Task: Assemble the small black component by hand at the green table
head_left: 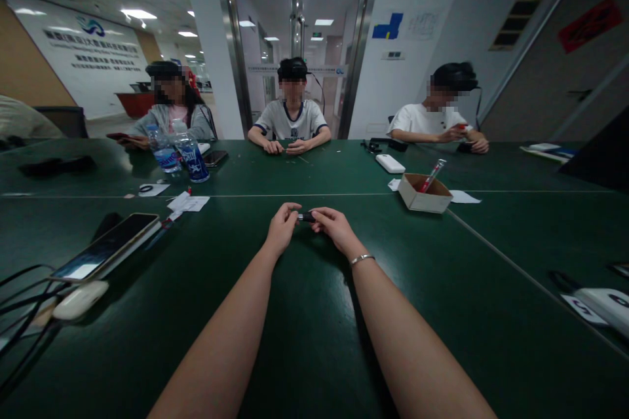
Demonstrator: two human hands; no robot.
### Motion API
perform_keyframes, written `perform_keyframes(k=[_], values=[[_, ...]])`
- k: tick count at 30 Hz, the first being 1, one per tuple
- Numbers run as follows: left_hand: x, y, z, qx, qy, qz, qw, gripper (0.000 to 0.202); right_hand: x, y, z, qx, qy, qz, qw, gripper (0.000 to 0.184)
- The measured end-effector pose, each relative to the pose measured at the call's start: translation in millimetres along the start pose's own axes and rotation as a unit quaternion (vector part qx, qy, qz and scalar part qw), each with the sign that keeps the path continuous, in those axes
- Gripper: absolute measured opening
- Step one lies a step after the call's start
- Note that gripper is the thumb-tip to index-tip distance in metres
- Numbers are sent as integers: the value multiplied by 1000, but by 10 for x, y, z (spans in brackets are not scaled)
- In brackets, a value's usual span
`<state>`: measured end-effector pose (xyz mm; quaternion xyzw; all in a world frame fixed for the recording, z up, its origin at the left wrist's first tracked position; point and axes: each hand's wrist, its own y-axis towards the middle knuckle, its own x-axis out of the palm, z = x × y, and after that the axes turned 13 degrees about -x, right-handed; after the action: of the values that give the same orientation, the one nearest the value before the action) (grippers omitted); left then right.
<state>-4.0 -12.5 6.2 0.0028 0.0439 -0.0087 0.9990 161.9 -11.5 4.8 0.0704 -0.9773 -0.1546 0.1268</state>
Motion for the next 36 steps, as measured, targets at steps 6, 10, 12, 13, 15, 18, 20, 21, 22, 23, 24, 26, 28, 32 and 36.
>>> perform_keyframes(k=[6,10,12,13,15,18,20,21,22,23,24,26,28,32,36], values=[[-15,-2,-24,39,16,-3,999,24,-10,2,13,2,9,3,1000,44],[-30,-15,-4,88,50,3,995,18,-22,9,29,1,21,24,999,43],[-49,-22,6,93,85,6,992,18,-30,9,32,1,26,27,999,42],[-61,-28,13,87,106,10,991,19,-33,6,31,0,26,23,999,41],[-81,-45,33,63,152,24,986,27,-38,-3,23,-4,19,5,1000,41],[-89,-89,89,17,220,50,974,39,-38,-22,3,-21,4,-22,1000,39],[-80,-122,131,-7,241,72,968,45,-30,-32,-13,-32,0,-31,999,38],[-74,-135,149,-20,240,82,967,48,-22,-36,-22,-37,-2,-33,999,38],[-69,-144,162,-35,232,90,968,50,-12,-39,-30,-43,-4,-34,998,38],[-66,-147,169,-52,220,94,970,51,1,-40,-37,-49,-8,-34,998,39],[-66,-145,169,-66,207,96,971,53,14,-39,-43,-54,-13,-35,998,39],[-72,-127,154,-80,189,101,973,54,39,-36,-51,-60,-22,-38,997,38],[-84,-100,127,-81,181,105,974,55,55,-31,-53,-59,-28,-43,997,38],[-96,-72,99,-90,173,100,976,54,57,-29,-55,-56,-33,-46,997,38],[-85,-96,125,-82,192,106,972,55,40,-43,-56,-52,-30,-43,997,38]])
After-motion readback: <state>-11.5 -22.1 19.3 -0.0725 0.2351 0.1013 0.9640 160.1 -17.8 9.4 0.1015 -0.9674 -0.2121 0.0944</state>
